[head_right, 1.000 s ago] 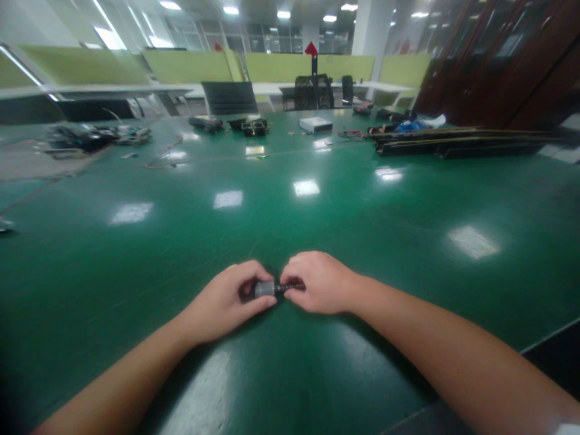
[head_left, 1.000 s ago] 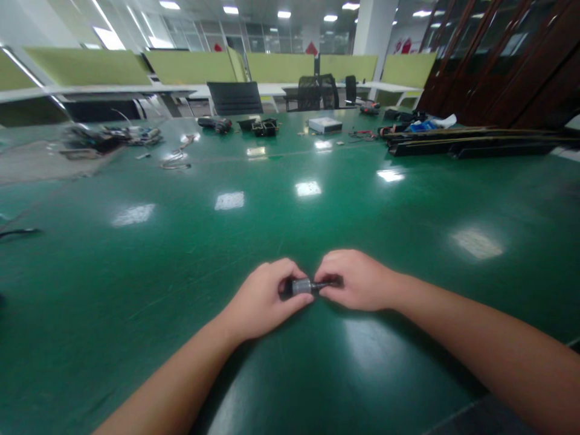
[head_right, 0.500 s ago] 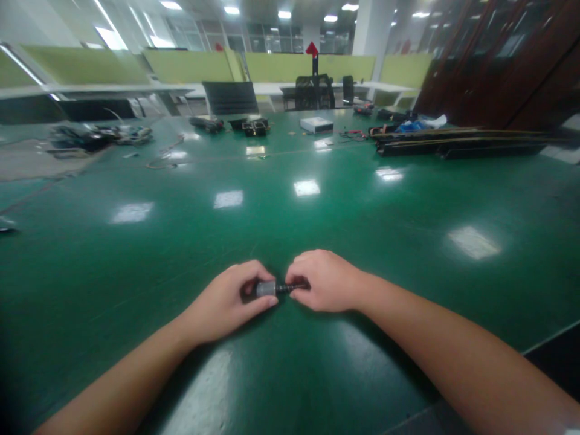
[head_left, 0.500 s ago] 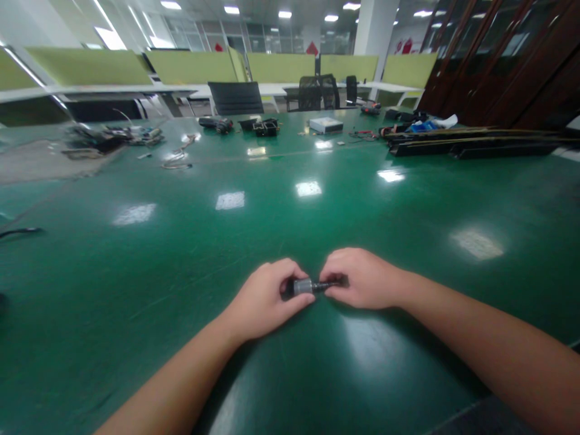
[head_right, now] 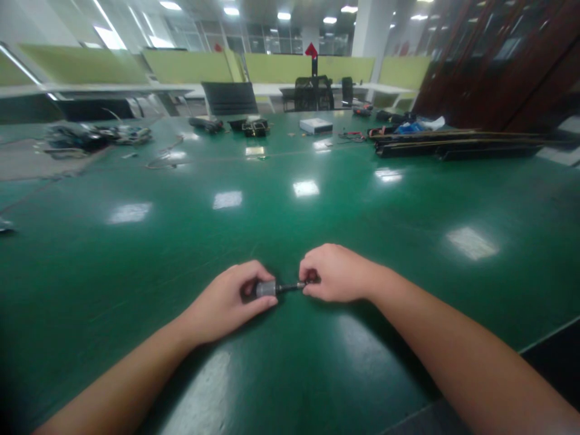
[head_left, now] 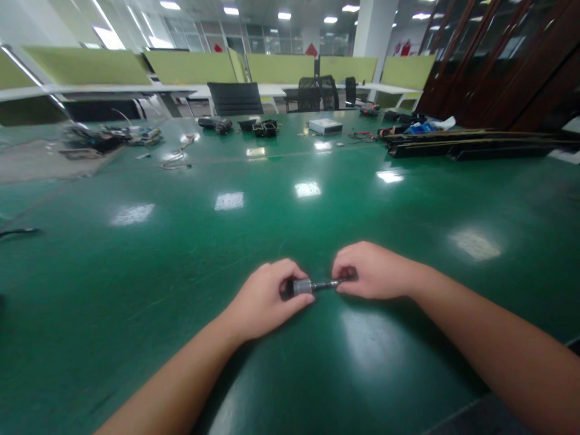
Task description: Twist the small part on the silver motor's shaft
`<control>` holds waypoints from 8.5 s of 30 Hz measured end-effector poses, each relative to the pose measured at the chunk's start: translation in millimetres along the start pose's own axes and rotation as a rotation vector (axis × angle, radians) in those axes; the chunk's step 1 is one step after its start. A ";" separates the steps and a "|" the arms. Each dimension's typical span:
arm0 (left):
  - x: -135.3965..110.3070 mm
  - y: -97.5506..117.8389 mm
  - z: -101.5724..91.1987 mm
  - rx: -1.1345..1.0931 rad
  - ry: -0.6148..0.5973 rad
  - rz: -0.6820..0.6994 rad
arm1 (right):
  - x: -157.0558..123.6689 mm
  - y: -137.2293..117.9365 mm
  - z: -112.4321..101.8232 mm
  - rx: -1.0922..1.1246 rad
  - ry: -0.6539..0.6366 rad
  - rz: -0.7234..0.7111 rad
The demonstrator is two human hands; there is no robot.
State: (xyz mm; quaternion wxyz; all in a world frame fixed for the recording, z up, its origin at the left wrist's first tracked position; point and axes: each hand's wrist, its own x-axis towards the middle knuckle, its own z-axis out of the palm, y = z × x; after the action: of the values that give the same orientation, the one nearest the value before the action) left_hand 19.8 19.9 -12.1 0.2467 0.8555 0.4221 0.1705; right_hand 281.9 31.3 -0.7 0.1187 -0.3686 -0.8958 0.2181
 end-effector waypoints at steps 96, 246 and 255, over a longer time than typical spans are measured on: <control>-1.5 -4.0 3.0 -0.023 0.032 0.008 | -4.9 12.8 -11.1 0.184 -0.151 0.200; 2.8 -1.1 1.8 -0.015 0.021 0.026 | 13.1 -14.6 25.5 0.105 0.121 -0.044; 1.9 -1.2 1.8 0.012 0.025 0.037 | 13.1 -14.6 25.6 0.088 0.129 -0.069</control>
State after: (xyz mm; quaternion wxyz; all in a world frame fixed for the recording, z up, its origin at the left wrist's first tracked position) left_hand 21.0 21.6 -14.1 0.2330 0.8625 0.4103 0.1829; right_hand 254.3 23.6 -15.5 0.1996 -0.3452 -0.8881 0.2287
